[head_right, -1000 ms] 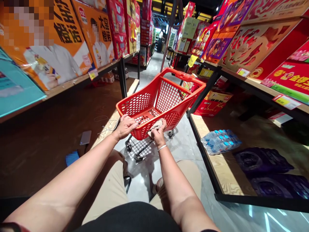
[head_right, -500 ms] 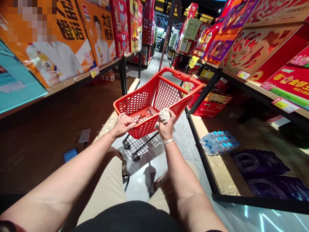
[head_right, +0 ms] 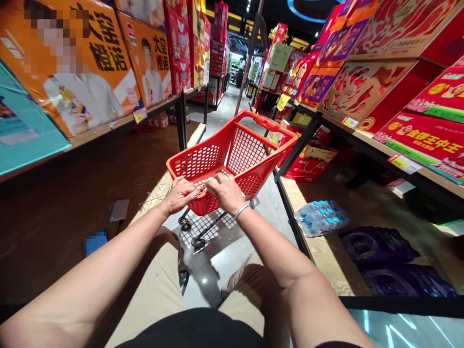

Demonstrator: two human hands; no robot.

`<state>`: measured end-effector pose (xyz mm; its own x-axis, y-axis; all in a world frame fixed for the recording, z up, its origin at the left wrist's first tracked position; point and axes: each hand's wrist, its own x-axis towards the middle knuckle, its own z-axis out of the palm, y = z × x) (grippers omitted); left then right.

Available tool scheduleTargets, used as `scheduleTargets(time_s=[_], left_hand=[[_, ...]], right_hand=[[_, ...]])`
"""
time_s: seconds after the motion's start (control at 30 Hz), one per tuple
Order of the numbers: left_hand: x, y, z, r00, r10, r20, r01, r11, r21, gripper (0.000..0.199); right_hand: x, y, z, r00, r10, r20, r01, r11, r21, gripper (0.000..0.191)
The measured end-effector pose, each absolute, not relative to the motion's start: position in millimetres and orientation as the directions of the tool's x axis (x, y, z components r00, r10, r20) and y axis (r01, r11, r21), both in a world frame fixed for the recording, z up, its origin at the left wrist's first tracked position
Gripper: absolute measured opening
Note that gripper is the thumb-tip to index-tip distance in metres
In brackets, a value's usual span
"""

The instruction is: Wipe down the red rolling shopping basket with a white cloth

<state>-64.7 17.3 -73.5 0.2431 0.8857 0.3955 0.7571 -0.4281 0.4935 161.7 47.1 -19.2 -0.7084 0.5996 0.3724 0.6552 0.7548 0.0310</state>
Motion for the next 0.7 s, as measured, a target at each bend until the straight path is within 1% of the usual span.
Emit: scheduleTargets(time_s=[0.07,0.13,0.2,0.23,0.27,0.33,0.43,0.47,0.53,0.57,0.63,0.7], left_hand=[[-65.9,15.3,-71.8,0.245,0.889,0.388,0.753,-0.427,0.501,0.050],[-66.7,13.6,-70.7,0.230,0.889,0.396,0.750,-0.422,0.510,0.052],[-68.7,13.3,-70.5,0.219,0.889,0.402,0.748,-0.418,0.516,0.053],[-70.4,13.8,-70.6,0.217,0.891,0.399,0.748,-0.414,0.518,0.052],[-72.7,14.8,-70.5,0.219,0.894,0.392,0.750,-0.411,0.518,0.051],[-77.1,17.6,-68.4,0.241,0.898,0.368,0.759,-0.411,0.505,0.046],[-74.9,20.0,-58.4,0.276,0.903,0.331,0.799,-0.406,0.444,0.028],[-70.0,19.6,-53.5,0.273,0.907,0.321,0.820,-0.394,0.416,0.031],[-54.6,16.2,-43.6,0.238,0.925,0.296,0.865,-0.340,0.368,0.049],[-45.6,13.5,-39.3,0.224,0.940,0.256,0.877,-0.309,0.367,0.053],[-30.0,7.7,-33.8,0.107,0.977,0.185,0.901,-0.174,0.398,0.055],[-22.5,3.3,-32.6,0.025,0.986,0.163,0.908,-0.090,0.408,0.052]], right_hand=[[190.3,79.9,-3.2,-0.629,0.705,0.329,0.756,0.653,0.047,0.029],[218.8,113.7,12.8,-0.448,0.836,0.318,0.886,0.462,0.034,0.030],[236.5,136.0,22.5,-0.323,0.896,0.303,0.943,0.333,0.020,0.032],[239.4,140.4,23.7,-0.293,0.909,0.297,0.953,0.303,0.012,0.033],[238.3,140.3,22.1,-0.291,0.911,0.293,0.953,0.304,0.000,0.033],[227.0,129.0,11.7,-0.336,0.891,0.307,0.931,0.364,-0.038,0.034],[202.7,101.4,-13.5,-0.367,0.839,0.401,0.878,0.455,-0.149,0.043],[195.8,93.6,-22.3,-0.349,0.828,0.439,0.865,0.465,-0.189,0.046],[185.5,83.3,-38.8,-0.305,0.803,0.511,0.839,0.481,-0.256,0.051],[181.6,80.8,-47.0,-0.289,0.786,0.546,0.825,0.494,-0.275,0.052],[174.8,79.1,-64.5,-0.258,0.743,0.618,0.801,0.522,-0.293,0.051],[167.3,78.6,-85.0,-0.212,0.695,0.687,0.786,0.539,-0.302,0.048]])
